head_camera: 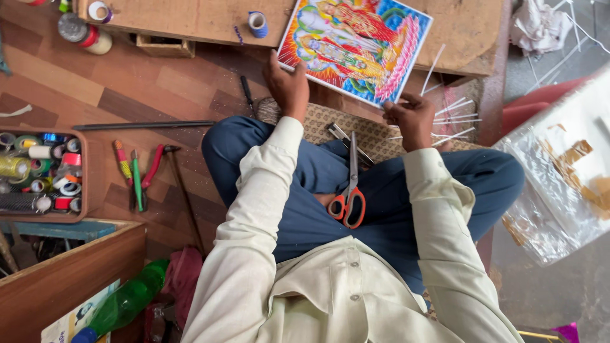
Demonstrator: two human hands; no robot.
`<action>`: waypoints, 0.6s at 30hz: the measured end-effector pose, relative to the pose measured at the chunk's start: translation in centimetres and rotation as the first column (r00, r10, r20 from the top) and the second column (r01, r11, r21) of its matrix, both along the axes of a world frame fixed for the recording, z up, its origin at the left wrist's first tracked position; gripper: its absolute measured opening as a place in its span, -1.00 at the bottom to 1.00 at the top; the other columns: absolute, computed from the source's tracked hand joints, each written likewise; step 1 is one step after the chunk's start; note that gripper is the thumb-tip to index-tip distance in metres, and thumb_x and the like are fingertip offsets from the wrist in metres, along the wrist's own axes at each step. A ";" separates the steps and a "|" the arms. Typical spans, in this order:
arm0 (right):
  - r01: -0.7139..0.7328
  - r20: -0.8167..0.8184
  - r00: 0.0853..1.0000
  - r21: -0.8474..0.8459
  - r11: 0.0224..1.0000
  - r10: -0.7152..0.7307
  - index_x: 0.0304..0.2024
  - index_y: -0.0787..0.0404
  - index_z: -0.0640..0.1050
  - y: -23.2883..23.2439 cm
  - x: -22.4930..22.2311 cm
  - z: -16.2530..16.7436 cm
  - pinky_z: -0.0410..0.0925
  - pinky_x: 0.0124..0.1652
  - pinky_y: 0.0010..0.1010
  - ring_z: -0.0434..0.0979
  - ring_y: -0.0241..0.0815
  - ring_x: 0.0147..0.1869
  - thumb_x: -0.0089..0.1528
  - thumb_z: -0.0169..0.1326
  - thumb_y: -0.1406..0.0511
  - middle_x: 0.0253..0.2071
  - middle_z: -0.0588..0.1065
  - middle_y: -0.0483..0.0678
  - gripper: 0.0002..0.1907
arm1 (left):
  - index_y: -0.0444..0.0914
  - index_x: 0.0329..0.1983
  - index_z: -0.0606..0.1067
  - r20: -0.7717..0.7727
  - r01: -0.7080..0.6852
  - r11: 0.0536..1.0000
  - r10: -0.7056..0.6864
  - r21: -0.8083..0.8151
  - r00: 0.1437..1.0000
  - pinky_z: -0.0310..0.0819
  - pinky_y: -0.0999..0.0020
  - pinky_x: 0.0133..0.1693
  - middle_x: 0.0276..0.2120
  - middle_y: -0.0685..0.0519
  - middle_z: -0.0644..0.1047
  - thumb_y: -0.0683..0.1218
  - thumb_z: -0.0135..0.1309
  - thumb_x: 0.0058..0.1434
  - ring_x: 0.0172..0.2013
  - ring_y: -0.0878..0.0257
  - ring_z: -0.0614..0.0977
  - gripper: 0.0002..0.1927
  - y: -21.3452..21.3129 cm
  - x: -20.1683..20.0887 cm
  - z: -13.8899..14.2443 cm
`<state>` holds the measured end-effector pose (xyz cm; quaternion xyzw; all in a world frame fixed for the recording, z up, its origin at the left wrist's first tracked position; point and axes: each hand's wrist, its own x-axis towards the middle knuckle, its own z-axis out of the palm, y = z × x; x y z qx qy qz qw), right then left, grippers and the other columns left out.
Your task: The person sits on the floor and applies blue decorative tape to the edges of a printed picture mounted on cardboard. They use scissors to trim the tape and a metal tool to press it down, then trim the cardboard edges. The person repeats this process for a second picture.
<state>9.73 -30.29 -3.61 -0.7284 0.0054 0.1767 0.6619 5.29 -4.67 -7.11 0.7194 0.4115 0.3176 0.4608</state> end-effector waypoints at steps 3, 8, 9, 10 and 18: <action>0.200 0.114 0.974 -0.024 0.980 -0.196 -0.01 0.45 0.58 0.0 -1.0 -0.2 0.46 -0.38 -0.44 0.60 -0.19 -0.36 0.17 0.30 0.43 -0.35 0.62 0.05 -0.65 | -0.34 0.32 0.36 -0.013 0.012 0.994 -0.013 -0.106 1.000 0.33 0.11 0.30 0.26 -0.21 0.39 -0.03 0.27 0.11 0.28 -0.11 0.45 -0.28 -0.6 -0.5 -0.1; 0.300 0.453 0.865 -0.127 0.945 -0.214 -0.11 0.45 0.64 -0.4 -2.2 -0.8 0.51 -0.22 -0.47 0.68 -0.20 -0.22 0.13 0.36 0.44 -0.26 0.65 0.04 -0.71 | -0.40 0.42 0.17 -0.013 0.101 0.987 -0.100 0.124 0.995 0.16 0.02 0.33 0.34 -0.31 0.25 -0.06 0.36 0.09 0.35 -0.22 0.27 -0.09 -2.5 -1.8 -0.6; 0.320 0.401 0.880 -0.102 0.942 -0.256 -0.12 0.44 0.63 -0.5 -2.4 -0.8 0.52 -0.23 -0.49 0.69 -0.21 -0.22 0.12 0.34 0.43 -0.27 0.65 0.02 -0.71 | -0.41 0.44 0.14 -0.017 0.115 0.981 -0.114 0.154 0.993 0.13 -0.01 0.34 0.35 -0.33 0.22 -0.07 0.37 0.09 0.37 -0.23 0.24 -0.06 -2.9 -2.2 -0.7; 0.322 0.367 0.887 -0.056 0.945 -0.280 -0.14 0.45 0.63 -0.7 -2.6 -0.9 0.51 -0.23 -0.48 0.68 -0.20 -0.23 0.13 0.34 0.43 -0.28 0.65 0.03 -0.72 | -0.43 0.44 0.10 0.056 0.084 0.990 -0.091 0.114 0.994 0.13 -0.02 0.33 0.35 -0.34 0.19 -0.08 0.36 0.09 0.36 -0.22 0.23 -0.04 -3.3 -2.6 -0.7; 0.315 -0.274 0.929 0.237 0.919 -0.248 -0.03 0.42 0.51 -1.6 -4.7 -1.2 0.47 -0.39 -0.43 0.64 -0.17 -0.36 0.16 0.26 0.42 -0.36 0.62 -0.02 -0.65 | -0.39 -0.14 0.48 0.393 0.362 0.416 -0.012 -0.834 0.919 0.68 0.23 -0.19 -0.22 -0.08 0.58 -0.16 0.27 0.13 -0.22 0.11 0.66 -0.70 -9.9 -5.5 -3.1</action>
